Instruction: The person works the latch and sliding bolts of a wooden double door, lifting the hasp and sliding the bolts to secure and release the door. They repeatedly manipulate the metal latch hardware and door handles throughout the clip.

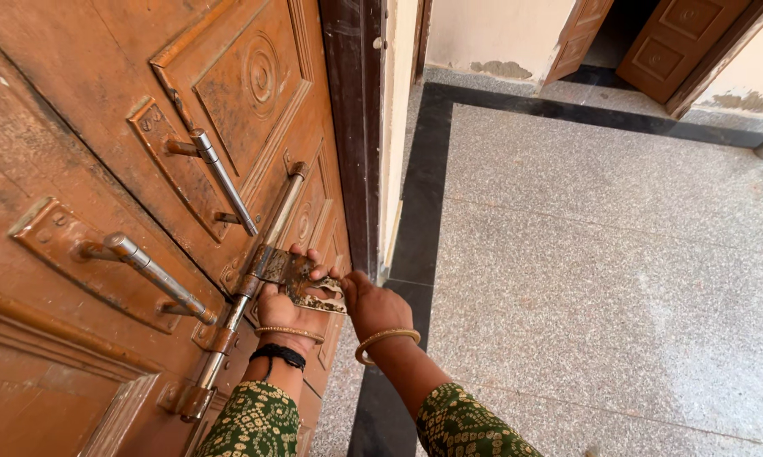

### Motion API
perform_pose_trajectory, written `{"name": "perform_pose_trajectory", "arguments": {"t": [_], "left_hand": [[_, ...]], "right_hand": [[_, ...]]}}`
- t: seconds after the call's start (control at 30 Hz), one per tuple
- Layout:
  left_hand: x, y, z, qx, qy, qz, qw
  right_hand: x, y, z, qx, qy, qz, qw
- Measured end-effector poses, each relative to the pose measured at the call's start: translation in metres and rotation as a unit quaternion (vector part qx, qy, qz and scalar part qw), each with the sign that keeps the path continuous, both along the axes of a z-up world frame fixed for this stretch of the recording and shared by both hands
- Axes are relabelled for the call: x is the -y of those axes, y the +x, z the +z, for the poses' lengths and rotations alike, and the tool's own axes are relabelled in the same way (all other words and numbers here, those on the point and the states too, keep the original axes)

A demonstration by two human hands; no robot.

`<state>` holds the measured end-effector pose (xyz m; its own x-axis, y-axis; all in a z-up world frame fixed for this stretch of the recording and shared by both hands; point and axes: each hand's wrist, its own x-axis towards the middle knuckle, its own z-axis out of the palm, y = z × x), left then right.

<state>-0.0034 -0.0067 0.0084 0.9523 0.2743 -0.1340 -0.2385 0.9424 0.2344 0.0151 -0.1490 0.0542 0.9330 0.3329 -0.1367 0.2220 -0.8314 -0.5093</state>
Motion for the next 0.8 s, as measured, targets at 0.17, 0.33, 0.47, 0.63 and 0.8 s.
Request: {"name": "perform_pose_trajectory", "arguments": {"t": [0.17,0.33,0.47,0.63,0.8], "left_hand": [[0.002,0.002,0.0,-0.029,-0.02,0.009,0.999],[0.001,0.001,-0.004,-0.036,-0.029,0.015,0.999],[0.003,0.005,-0.006,-0.025,-0.021,0.026,0.999],[0.001,0.001,-0.005,-0.04,-0.022,0.032,0.998],[0.002,-0.002,0.005,0.007,-0.068,0.0,0.998]], "right_hand": [[0.008,-0.007,0.007,0.01,-0.012,0.016,1.0],[0.012,-0.012,-0.003,0.068,0.004,0.054,0.996],[0.01,-0.008,-0.005,0.147,0.015,0.118,0.982],[0.006,-0.01,0.022,0.078,-0.028,0.128,0.988],[0.001,-0.01,0.078,0.001,-0.16,0.158,0.974]]}}
